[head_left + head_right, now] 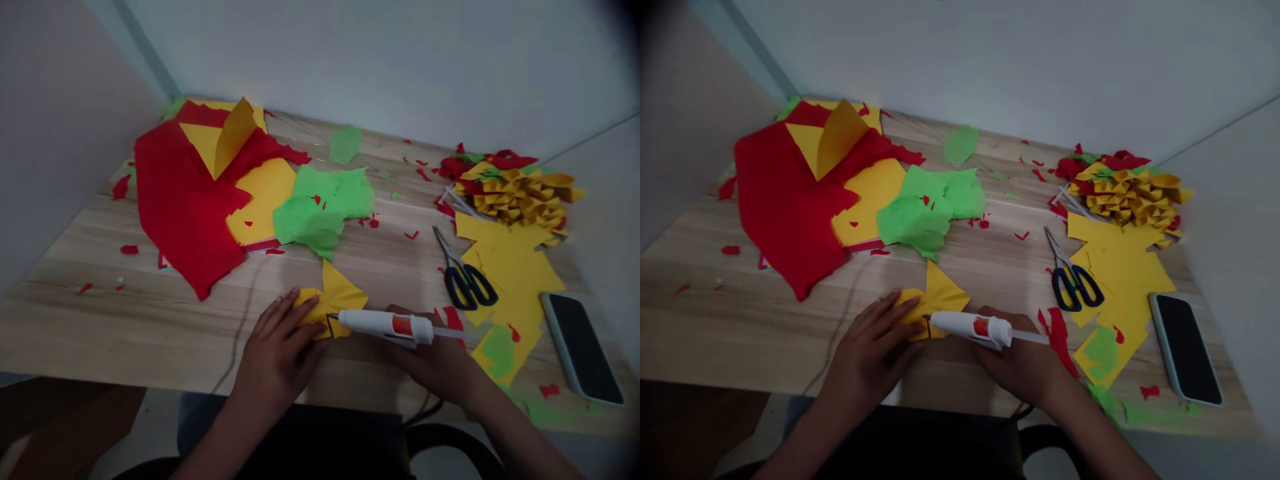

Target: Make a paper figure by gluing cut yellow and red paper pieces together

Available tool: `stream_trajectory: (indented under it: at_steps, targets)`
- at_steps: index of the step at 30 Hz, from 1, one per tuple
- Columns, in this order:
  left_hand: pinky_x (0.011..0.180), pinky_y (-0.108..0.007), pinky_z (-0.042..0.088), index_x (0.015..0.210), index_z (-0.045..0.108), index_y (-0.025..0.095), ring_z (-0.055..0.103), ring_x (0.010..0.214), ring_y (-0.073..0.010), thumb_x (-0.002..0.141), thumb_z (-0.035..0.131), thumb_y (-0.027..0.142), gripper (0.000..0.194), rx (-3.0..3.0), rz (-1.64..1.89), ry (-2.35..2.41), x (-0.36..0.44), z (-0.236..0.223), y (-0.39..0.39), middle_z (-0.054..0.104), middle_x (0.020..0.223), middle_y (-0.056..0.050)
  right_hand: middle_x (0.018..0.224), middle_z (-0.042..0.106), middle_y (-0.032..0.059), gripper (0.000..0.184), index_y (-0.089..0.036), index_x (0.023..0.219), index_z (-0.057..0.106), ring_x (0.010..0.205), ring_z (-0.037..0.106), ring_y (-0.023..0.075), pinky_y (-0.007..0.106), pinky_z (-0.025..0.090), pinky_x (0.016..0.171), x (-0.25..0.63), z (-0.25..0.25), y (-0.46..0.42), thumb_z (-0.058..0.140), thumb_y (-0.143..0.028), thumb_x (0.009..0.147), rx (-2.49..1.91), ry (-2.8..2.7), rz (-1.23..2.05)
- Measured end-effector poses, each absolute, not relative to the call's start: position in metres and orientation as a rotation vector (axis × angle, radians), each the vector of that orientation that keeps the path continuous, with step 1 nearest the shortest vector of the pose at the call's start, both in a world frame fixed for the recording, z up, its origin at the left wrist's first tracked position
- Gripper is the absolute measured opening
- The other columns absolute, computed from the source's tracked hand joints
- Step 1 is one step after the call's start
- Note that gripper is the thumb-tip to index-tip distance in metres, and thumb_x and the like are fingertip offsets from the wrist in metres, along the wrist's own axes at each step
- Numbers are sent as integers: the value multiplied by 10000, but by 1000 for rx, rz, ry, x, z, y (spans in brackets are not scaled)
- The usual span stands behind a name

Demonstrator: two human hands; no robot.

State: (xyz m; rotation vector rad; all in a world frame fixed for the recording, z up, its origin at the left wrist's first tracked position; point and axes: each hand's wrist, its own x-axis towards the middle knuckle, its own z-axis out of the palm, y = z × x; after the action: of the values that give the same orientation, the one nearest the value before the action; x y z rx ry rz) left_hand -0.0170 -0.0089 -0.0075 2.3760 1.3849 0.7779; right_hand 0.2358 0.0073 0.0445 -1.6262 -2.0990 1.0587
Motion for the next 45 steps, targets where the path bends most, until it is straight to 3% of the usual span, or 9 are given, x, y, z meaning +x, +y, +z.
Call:
stream_trajectory:
  at_steps: [4,10,16,45]
  targets:
    - [1048,-554,455,947,695,261,484,1333,-269,897,602,255,106,2312,741,1369,-20,-9,-6,587,1383,-38,673,679,-13,64,-228,783,570,584,626,136,210,431,515,230,44,15,521,-199,812,-1590,-2124,1166]
    - [1056,-528,456,1092,658,258,492,1326,-251,896,581,178,225,2283,742,1406,-20,-12,-6,606,1360,-47,639,662,-13,69,-225,736,566,562,613,141,224,416,508,228,42,13,517,-181,755,-1647,-2158,1108]
    - [1065,-525,450,981,688,253,501,1320,-259,888,577,171,167,2275,750,1404,-19,-10,-7,593,1379,-46,607,634,-25,91,-230,676,536,538,584,131,220,409,494,227,46,11,514,-146,705,-1670,-2197,1087]
    - [1057,-506,458,953,693,236,510,1308,-258,856,591,115,185,2254,790,1383,-19,-9,-5,605,1363,-58,533,594,-30,113,-222,632,508,455,566,117,201,367,438,220,50,16,498,-181,737,-1794,-2272,993]
